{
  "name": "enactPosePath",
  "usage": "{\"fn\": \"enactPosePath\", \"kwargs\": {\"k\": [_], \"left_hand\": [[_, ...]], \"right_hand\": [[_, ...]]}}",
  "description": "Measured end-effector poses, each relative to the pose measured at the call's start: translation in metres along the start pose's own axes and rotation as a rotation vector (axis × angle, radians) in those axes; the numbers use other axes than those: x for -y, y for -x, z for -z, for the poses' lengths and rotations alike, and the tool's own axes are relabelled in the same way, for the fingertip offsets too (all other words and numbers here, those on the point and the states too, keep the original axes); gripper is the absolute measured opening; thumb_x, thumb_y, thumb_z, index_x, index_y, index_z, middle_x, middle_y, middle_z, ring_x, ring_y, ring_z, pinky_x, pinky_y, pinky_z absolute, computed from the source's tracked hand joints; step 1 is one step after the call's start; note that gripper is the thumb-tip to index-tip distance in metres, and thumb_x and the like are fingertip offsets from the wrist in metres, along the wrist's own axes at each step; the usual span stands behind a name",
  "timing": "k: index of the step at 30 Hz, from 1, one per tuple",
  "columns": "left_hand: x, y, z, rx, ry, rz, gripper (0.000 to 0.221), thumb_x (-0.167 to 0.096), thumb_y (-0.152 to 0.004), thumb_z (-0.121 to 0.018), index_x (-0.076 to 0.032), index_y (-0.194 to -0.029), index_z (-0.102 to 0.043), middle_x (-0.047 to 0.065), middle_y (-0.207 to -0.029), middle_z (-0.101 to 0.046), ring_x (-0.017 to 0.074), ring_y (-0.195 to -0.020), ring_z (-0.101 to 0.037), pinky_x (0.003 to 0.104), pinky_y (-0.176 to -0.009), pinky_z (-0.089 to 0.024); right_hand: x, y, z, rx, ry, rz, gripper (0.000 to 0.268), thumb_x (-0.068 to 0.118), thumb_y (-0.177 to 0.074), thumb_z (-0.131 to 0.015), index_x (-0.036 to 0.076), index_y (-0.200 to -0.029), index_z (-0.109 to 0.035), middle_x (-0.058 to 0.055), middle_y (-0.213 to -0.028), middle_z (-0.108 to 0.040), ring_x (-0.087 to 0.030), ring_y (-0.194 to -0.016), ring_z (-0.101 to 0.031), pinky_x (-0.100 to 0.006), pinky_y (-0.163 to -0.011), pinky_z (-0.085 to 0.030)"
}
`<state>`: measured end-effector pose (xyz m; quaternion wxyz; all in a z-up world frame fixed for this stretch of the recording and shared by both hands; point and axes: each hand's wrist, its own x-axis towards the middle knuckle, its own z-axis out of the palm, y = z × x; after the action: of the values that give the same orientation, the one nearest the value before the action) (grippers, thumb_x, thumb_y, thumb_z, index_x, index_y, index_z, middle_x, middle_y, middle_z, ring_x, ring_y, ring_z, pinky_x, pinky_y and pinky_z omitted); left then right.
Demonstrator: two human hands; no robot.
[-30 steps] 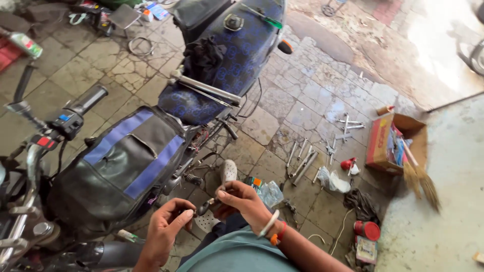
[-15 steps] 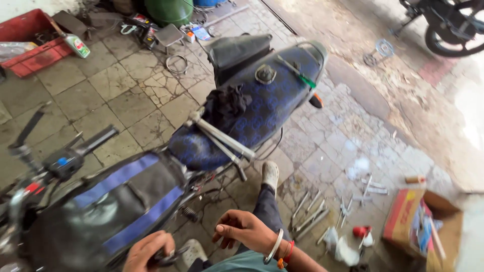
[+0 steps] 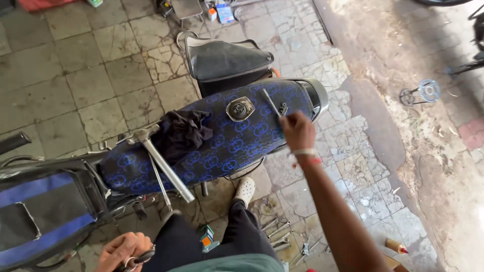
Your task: The person uses a T-handle wrench to loosen a fitting on the motorcycle's fuel tank area, then removes the fuel cap and works around the tank opening. They handle a small component, walk to the side of the shop, pick up parts from the floor, and return to the motorcycle.
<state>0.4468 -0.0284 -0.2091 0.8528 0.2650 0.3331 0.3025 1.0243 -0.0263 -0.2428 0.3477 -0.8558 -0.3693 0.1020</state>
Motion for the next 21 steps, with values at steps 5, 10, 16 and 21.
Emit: {"fn": "enactPosePath", "kwargs": {"k": [5,10,16,21], "left_hand": [[0.026,-0.007,-0.020,-0.138,0.060,0.165,0.041,-0.011,-0.097,-0.058,-0.016,-0.065,-0.033,0.003,-0.067,-0.031,0.0187,-0.063,-0.033,0.045,-0.059,-0.030],[-0.002,-0.033,-0.108,-0.375,0.179,0.105,0.028,-0.014,-0.090,-0.064,-0.013,-0.073,-0.042,0.005,-0.072,-0.034,0.0206,-0.071,-0.040,0.047,-0.064,-0.034],[-0.040,-0.078,-0.160,-0.172,0.088,0.055,0.035,-0.001,-0.088,-0.068,-0.016,-0.072,-0.042,0.001,-0.081,-0.044,0.0147,-0.081,-0.049,0.036,-0.072,-0.043],[-0.048,-0.107,-0.135,-0.209,0.130,0.074,0.039,-0.002,-0.090,-0.071,-0.019,-0.070,-0.043,-0.005,-0.068,-0.042,0.0098,-0.065,-0.046,0.032,-0.058,-0.041]], "right_hand": [[-0.041,-0.086,-0.023,0.046,0.118,-0.030,0.028,0.035,-0.084,-0.082,0.009,-0.088,-0.074,-0.012,-0.085,-0.077,-0.033,-0.080,-0.073,-0.044,-0.073,-0.056],[-0.024,-0.112,-0.023,0.310,0.302,-0.142,0.031,0.035,-0.070,-0.090,0.006,-0.076,-0.081,-0.016,-0.077,-0.074,-0.032,-0.077,-0.073,-0.039,-0.077,-0.057],[-0.045,-0.115,-0.027,0.342,0.004,-0.377,0.018,0.026,-0.077,-0.082,0.009,-0.082,-0.079,-0.009,-0.070,-0.074,-0.021,-0.066,-0.075,-0.033,-0.072,-0.061],[-0.006,-0.107,-0.041,0.087,-0.210,-0.043,0.015,0.016,-0.088,-0.070,0.004,-0.095,-0.074,-0.013,-0.089,-0.070,-0.022,-0.074,-0.073,-0.036,-0.071,-0.059]]}}
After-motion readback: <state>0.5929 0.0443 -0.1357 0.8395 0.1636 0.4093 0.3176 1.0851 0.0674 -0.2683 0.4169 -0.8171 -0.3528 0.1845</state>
